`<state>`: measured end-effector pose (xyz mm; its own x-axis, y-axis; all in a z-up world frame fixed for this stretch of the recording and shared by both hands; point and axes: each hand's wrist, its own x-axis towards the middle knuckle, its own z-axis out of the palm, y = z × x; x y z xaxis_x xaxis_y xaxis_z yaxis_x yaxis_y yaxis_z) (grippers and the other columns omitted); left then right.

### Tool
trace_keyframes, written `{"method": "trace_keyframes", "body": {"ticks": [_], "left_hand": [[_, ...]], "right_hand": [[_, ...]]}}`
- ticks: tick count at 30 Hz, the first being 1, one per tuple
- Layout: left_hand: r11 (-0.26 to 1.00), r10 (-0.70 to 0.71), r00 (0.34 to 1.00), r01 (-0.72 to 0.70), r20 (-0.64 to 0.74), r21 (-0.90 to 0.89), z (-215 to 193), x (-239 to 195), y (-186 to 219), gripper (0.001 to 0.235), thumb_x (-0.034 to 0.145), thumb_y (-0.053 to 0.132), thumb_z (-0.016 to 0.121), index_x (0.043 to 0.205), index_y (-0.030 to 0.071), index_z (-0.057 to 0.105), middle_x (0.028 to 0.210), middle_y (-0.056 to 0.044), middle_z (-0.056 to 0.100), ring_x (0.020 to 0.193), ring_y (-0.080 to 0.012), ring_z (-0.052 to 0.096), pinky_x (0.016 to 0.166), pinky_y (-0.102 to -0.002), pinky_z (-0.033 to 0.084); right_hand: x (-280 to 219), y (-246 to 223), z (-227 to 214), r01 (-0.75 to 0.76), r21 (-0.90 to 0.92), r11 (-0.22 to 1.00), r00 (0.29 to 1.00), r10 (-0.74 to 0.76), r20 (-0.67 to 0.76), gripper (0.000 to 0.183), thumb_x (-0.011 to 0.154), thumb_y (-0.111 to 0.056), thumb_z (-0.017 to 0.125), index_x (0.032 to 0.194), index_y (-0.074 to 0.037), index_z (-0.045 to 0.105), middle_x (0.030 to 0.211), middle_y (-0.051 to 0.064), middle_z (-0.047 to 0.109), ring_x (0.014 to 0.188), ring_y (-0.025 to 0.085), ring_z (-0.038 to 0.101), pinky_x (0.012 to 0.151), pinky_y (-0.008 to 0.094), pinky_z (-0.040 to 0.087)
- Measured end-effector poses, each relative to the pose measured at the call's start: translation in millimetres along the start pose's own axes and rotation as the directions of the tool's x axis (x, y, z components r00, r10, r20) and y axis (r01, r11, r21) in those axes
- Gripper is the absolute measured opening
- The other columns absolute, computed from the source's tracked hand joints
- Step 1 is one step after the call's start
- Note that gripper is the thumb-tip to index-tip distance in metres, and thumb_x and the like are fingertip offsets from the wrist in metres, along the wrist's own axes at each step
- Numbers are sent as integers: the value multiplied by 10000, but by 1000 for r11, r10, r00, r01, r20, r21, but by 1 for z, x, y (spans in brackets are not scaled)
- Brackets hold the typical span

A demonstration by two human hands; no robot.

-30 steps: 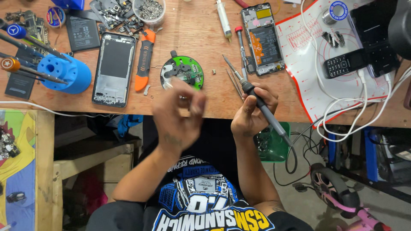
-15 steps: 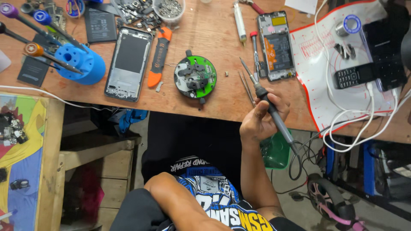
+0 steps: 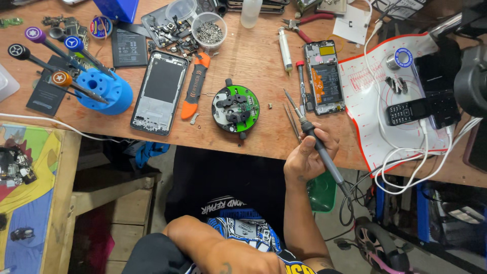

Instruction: The person uses a heat gun to warm a small green circuit board, then switches to a soldering iron to apply flux and solder components. They use tweezers and pliers to handle small parts and wires while working at a cluttered electronics repair bench.

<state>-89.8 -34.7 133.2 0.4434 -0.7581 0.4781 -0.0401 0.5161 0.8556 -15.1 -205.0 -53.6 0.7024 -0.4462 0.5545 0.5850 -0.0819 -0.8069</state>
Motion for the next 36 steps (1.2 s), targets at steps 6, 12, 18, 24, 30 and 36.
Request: {"method": "trace_keyframes", "body": {"ticks": [6, 12, 18, 24, 30, 36], "left_hand": [[955, 14, 893, 121, -450, 271, -33, -20, -2, 83, 895, 77, 820, 930, 73, 744, 874, -59, 758, 768, -157, 691, 724, -284, 536], [852, -15, 568, 438, -823, 287, -74, -21, -45, 141, 892, -18, 759, 1019, 39, 742, 886, -20, 770, 790, -63, 700, 677, -233, 493], [931, -28, 456, 336, -889, 143, -84, -3, -72, 135, 911, -36, 739, 1021, 41, 730, 869, -1, 735, 801, -33, 671, 707, -207, 542], [661, 295, 650, 390, -700, 641, -98, 39, -32, 142, 883, 39, 807, 995, 33, 720, 824, -44, 711, 735, -106, 651, 683, -254, 513], [729, 321, 742, 204, -589, 654, -92, 85, -11, 103, 941, 36, 714, 1043, 49, 710, 950, -50, 739, 841, -122, 705, 763, -260, 567], [791, 310, 687, 197, -657, 580, -63, 60, -43, 152, 894, 8, 751, 1034, 59, 722, 895, -47, 729, 781, -123, 665, 724, -265, 544]], "right_hand": [[2, -6, 2, -72, 44, 996, 997, 71, 30, 302, 1061, -218, 686, 1217, -19, 522, 1195, 143, 572, 955, 180, 556, 794, 291, 500], [10, -2, 1, -51, 77, 996, 998, 47, 44, 280, 1059, -223, 670, 1186, -24, 520, 1159, 140, 596, 1008, 186, 602, 918, 318, 549], [17, -4, 6, -140, 29, 990, 989, 138, 54, 230, 1042, -162, 655, 1152, -7, 525, 1185, 141, 597, 958, 168, 598, 849, 286, 541], [10, -2, 7, -38, -43, 998, 983, 45, 179, 196, 1069, -129, 634, 1174, 3, 535, 1214, 119, 573, 1029, 173, 597, 928, 314, 555], [6, 7, -5, -75, -127, 989, 986, 92, 140, 345, 1027, -270, 663, 1208, 11, 578, 1065, 56, 550, 858, 79, 517, 776, 202, 448], [10, 7, -6, -120, 168, 978, 968, 78, 241, 159, 1115, -187, 613, 1176, -67, 529, 1101, 92, 649, 911, 121, 614, 832, 253, 545]]}}
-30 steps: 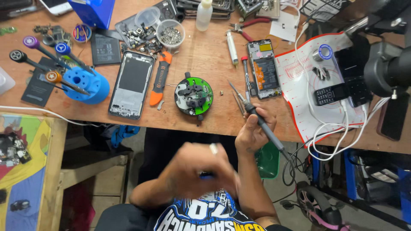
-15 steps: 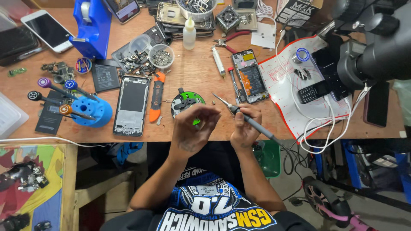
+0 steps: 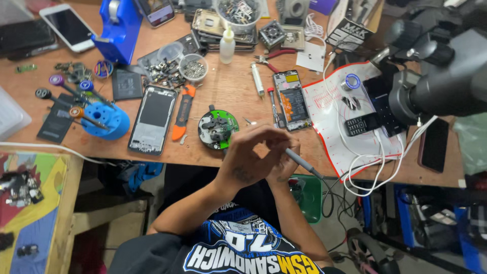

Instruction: The person uses a heat gun to warm a small green circuit board, then switches to a soldering iron to apply flux and solder components. They use tweezers and pliers to handle small parts and wires while working at a cluttered electronics repair bench.

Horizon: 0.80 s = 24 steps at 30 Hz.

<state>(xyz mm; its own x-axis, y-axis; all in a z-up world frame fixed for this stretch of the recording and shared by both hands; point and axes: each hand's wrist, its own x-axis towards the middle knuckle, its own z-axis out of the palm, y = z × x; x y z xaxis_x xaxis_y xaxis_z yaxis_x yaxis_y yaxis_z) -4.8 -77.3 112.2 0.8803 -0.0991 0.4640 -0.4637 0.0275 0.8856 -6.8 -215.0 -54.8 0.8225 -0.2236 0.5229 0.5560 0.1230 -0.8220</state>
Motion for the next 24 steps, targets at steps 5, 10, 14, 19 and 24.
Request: {"method": "trace_keyframes", "body": {"ticks": [5, 10, 14, 19, 24], "left_hand": [[958, -74, 916, 175, -394, 226, -38, -34, -42, 131, 876, 10, 724, 999, 38, 686, 860, -60, 659, 744, -140, 667, 691, -270, 542], [906, 53, 861, 172, -506, 387, -76, -46, -74, 97, 880, -25, 711, 959, 22, 676, 877, -81, 658, 791, -189, 656, 747, -304, 541], [922, 98, 883, 92, -458, 376, -71, -49, -84, 124, 867, -43, 683, 973, 21, 674, 961, -115, 663, 935, -241, 670, 856, -337, 550], [929, 36, 852, 164, -522, 332, -65, -58, -85, 156, 867, -54, 656, 1009, 9, 668, 1093, -145, 637, 1050, -277, 630, 954, -363, 523], [879, -22, 865, 256, -502, 402, -70, -58, -84, 282, 859, 59, 701, 1135, 26, 656, 1219, -164, 613, 1175, -311, 581, 1069, -425, 464]], "right_hand": [[5, -1, 2, -118, -64, 991, 989, 112, -95, 180, 1045, -104, 633, 1170, -21, 533, 1200, 143, 614, 931, 163, 603, 842, 298, 544], [8, -3, 7, -151, -41, 988, 979, 144, -147, 176, 1043, -99, 630, 1168, -32, 527, 1167, 139, 629, 898, 166, 617, 782, 283, 545], [9, -8, 10, -133, -57, 989, 979, 122, -161, 167, 1063, -89, 623, 1185, -32, 525, 1170, 146, 638, 899, 164, 609, 793, 288, 542], [1, -10, 14, -111, -159, 981, 980, 81, -182, 147, 1058, -70, 599, 1177, -22, 527, 1181, 144, 620, 933, 168, 611, 819, 295, 555], [5, -6, 15, -84, -147, 986, 978, 53, -201, 145, 1039, -55, 600, 1160, -14, 532, 1177, 148, 615, 883, 162, 598, 797, 287, 540]]}}
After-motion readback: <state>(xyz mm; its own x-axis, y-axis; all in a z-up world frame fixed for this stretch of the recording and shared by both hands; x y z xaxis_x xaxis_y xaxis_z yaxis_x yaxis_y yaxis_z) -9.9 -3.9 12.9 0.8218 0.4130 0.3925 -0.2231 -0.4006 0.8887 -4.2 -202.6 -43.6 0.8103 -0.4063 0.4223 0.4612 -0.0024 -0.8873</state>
